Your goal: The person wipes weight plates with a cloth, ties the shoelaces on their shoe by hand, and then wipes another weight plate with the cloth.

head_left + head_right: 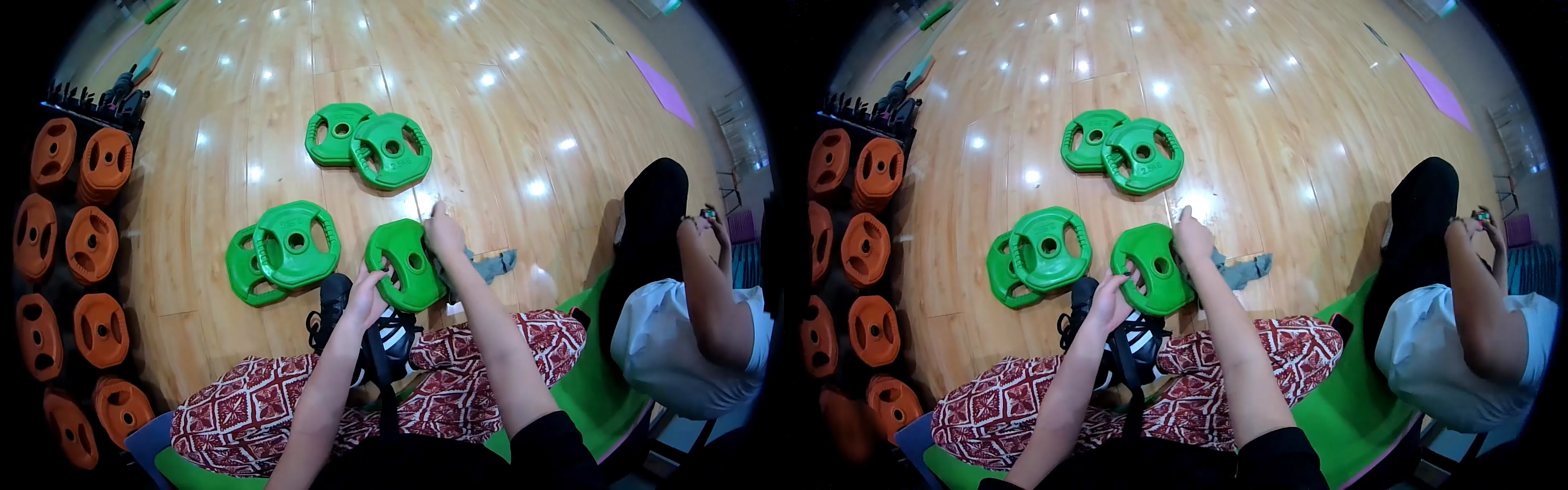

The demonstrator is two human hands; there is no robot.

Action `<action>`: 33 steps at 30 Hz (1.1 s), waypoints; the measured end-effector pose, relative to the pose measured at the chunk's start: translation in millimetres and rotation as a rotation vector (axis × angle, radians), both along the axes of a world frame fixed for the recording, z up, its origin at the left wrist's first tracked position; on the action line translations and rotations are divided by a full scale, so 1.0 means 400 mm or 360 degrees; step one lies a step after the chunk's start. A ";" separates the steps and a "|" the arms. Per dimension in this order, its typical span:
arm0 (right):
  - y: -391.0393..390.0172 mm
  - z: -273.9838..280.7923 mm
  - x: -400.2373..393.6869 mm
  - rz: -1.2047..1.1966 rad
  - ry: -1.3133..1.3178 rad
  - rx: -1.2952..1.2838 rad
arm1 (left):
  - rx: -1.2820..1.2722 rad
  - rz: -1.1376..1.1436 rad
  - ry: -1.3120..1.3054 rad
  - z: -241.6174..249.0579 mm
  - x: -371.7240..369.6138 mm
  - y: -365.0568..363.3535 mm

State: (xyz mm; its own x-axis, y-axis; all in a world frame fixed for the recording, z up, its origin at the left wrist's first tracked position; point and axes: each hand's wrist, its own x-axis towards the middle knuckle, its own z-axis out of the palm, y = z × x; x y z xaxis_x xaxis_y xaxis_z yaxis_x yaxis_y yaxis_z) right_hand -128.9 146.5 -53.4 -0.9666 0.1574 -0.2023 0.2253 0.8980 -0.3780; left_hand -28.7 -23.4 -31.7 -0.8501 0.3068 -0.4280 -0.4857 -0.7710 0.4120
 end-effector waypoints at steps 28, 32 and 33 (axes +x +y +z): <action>0.036 -0.015 0.091 0.0119 0.0096 0.0051 | 0.0098 0.0010 -0.0037 -0.010 -0.002 -0.003; 0.057 -0.006 0.109 0.0293 0.0008 0.0205 | -0.0038 -0.0003 -0.0014 0.006 -0.002 0.003; 0.061 -0.009 0.108 0.0389 0.0024 0.0225 | -0.0029 -0.0014 -0.0019 0.002 -0.002 0.002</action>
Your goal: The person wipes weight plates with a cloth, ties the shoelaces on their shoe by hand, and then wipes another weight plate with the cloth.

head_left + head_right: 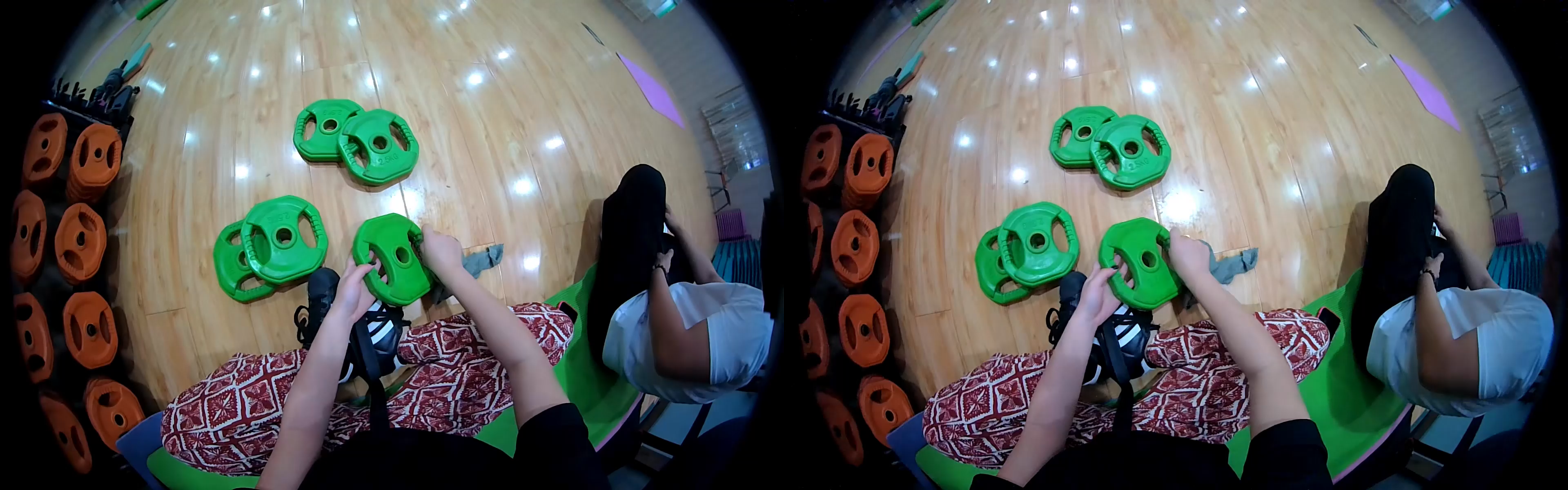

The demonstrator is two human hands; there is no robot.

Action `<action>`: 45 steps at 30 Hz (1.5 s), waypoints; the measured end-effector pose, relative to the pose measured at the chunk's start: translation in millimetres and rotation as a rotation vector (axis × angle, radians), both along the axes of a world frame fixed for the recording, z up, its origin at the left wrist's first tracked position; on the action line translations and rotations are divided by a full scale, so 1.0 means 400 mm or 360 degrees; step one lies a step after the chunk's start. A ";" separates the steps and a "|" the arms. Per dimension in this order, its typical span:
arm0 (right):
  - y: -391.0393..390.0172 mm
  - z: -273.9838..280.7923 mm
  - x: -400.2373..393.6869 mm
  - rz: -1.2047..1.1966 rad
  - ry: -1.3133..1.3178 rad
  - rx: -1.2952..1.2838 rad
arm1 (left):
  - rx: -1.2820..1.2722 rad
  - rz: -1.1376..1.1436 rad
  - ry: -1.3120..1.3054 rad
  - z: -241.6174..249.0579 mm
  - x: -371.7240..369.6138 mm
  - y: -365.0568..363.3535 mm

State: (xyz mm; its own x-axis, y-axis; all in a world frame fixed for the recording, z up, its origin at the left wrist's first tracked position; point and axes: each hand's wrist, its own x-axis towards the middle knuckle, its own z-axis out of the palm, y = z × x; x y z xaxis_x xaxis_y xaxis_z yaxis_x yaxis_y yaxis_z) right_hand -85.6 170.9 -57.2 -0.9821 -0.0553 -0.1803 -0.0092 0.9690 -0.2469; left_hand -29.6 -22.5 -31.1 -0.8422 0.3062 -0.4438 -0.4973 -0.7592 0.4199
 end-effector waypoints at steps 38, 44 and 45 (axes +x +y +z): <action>-0.122 0.110 0.099 0.0309 0.0517 -0.0645 | -0.0011 -0.0015 0.0040 -0.017 0.001 -0.003; 0.023 0.002 0.061 -0.0227 0.0409 -0.0218 | -0.0004 0.0008 0.0042 0.004 0.006 -0.001; 0.030 0.001 0.052 -0.0375 0.0416 -0.0219 | -0.0004 0.0006 0.0055 0.005 0.002 0.000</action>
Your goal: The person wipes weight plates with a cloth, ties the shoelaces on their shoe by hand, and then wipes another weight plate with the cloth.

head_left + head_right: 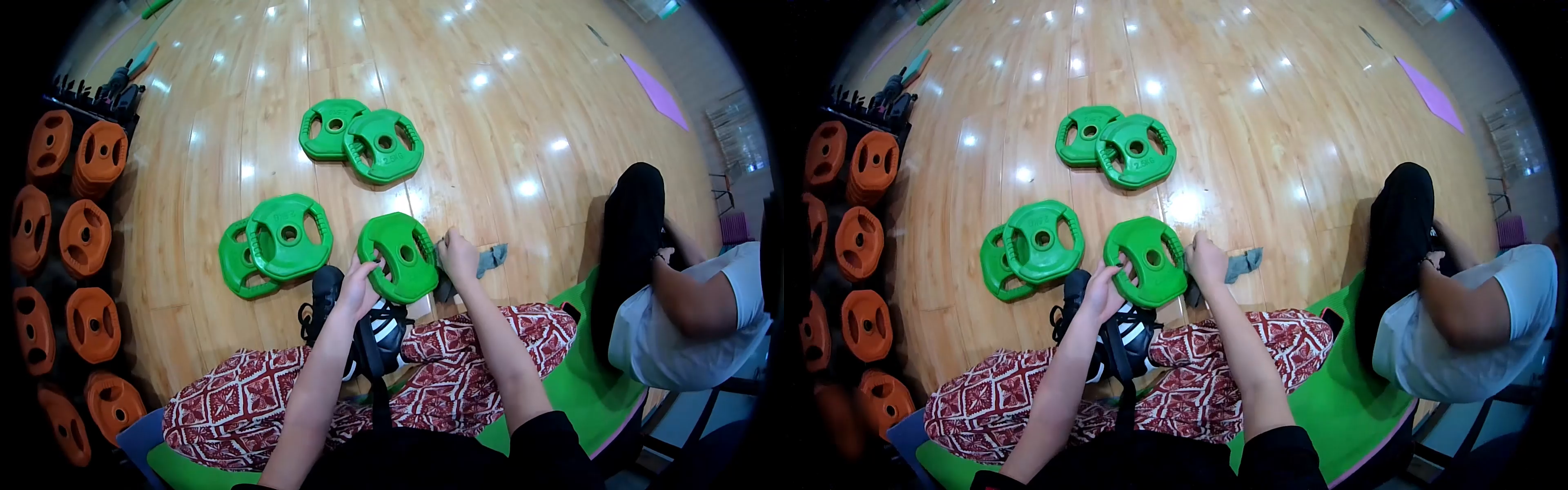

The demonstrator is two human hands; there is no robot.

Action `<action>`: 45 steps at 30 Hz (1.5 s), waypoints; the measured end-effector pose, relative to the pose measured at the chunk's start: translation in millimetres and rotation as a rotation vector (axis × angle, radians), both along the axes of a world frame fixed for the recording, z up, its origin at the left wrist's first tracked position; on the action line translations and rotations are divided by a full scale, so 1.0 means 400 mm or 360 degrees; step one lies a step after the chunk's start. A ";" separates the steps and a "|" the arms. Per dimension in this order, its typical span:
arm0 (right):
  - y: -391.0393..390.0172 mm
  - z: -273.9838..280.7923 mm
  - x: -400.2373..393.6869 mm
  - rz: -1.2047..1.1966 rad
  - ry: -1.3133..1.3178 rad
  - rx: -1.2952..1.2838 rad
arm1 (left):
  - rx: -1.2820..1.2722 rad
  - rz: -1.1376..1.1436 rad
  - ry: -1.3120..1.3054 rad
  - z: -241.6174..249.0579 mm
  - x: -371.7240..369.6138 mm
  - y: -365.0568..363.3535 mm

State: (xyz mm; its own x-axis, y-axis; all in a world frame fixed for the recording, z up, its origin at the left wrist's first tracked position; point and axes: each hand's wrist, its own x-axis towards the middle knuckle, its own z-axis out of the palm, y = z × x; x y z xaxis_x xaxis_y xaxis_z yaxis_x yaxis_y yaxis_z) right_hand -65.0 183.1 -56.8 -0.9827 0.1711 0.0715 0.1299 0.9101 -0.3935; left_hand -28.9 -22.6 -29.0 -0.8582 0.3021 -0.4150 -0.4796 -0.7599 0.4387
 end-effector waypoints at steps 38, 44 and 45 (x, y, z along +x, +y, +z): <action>-0.113 0.260 -0.015 0.0290 0.0785 -0.0125 | -0.2228 -0.0543 0.1564 0.139 -0.107 0.076; 0.045 0.171 -0.076 -0.0215 0.0342 -0.0250 | -0.2468 -0.0390 0.1568 0.129 -0.085 0.062; 0.065 0.185 -0.075 -0.0350 0.0311 -0.0378 | -0.2462 -0.0382 0.1585 0.128 -0.082 0.063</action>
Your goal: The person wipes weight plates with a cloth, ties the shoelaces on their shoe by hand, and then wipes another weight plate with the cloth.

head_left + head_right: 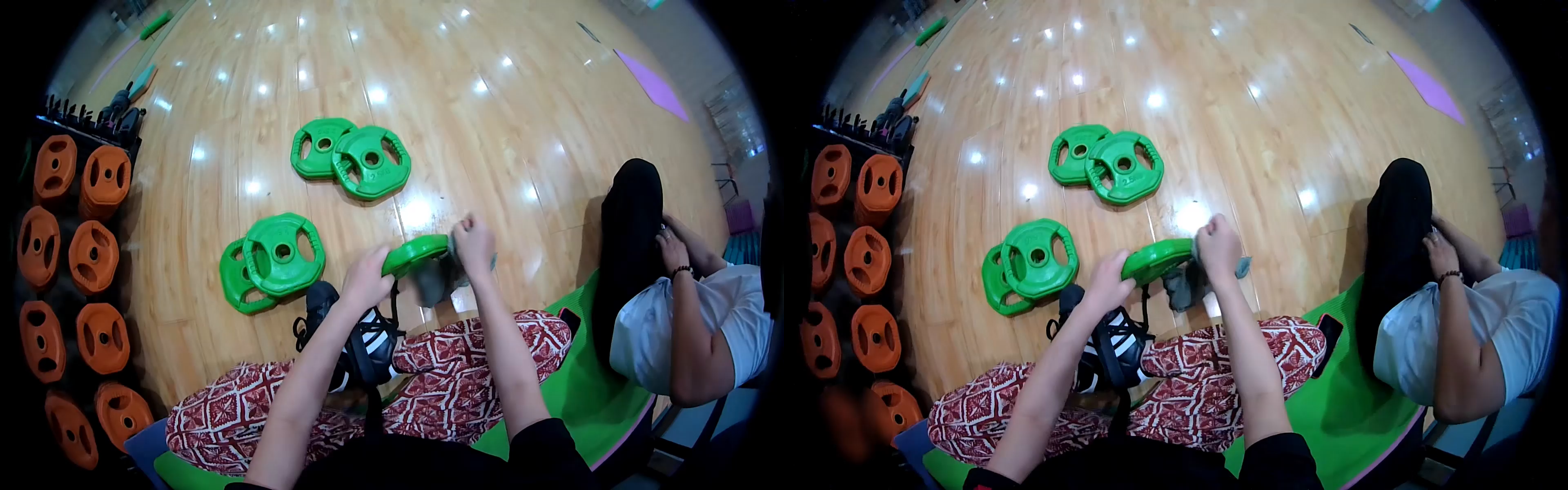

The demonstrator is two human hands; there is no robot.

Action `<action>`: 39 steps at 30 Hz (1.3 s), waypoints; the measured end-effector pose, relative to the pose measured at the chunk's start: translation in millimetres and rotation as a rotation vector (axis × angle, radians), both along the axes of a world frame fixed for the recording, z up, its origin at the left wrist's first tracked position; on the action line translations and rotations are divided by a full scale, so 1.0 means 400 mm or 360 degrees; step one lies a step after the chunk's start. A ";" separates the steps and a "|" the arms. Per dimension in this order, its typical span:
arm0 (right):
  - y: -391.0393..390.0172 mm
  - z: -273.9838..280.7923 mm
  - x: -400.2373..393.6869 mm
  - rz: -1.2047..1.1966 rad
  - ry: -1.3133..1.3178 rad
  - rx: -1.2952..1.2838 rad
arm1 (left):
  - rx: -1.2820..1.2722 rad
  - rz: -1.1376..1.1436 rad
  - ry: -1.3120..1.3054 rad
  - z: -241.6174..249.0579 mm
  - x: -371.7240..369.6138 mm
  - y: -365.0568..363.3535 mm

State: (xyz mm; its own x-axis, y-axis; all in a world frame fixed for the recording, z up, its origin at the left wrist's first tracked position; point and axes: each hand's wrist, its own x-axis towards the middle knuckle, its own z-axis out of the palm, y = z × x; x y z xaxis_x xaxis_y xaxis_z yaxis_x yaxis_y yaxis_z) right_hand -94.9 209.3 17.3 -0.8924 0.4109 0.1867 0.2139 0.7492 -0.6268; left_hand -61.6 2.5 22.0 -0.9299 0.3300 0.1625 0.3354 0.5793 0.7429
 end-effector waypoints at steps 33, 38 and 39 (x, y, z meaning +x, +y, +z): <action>0.094 -0.095 0.066 -0.0403 0.0130 -0.0602 | -0.0229 -0.0310 0.0074 0.021 -0.059 0.005; -0.039 -0.014 0.089 0.0091 0.0431 -0.0781 | -0.0160 -0.0304 0.0167 0.016 -0.067 -0.010; -0.069 -0.028 0.113 0.0241 0.0319 -0.0705 | -0.0082 -0.0271 0.0174 0.011 -0.070 -0.019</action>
State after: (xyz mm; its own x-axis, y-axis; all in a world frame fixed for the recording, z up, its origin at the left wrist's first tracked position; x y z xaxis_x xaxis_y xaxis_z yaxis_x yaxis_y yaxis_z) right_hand -49.8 181.5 6.2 -0.9126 0.3581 0.1973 -0.0335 0.4155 -0.9090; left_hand -89.5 -5.2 26.5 -0.8379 0.4912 0.2380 0.5084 0.5437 0.6677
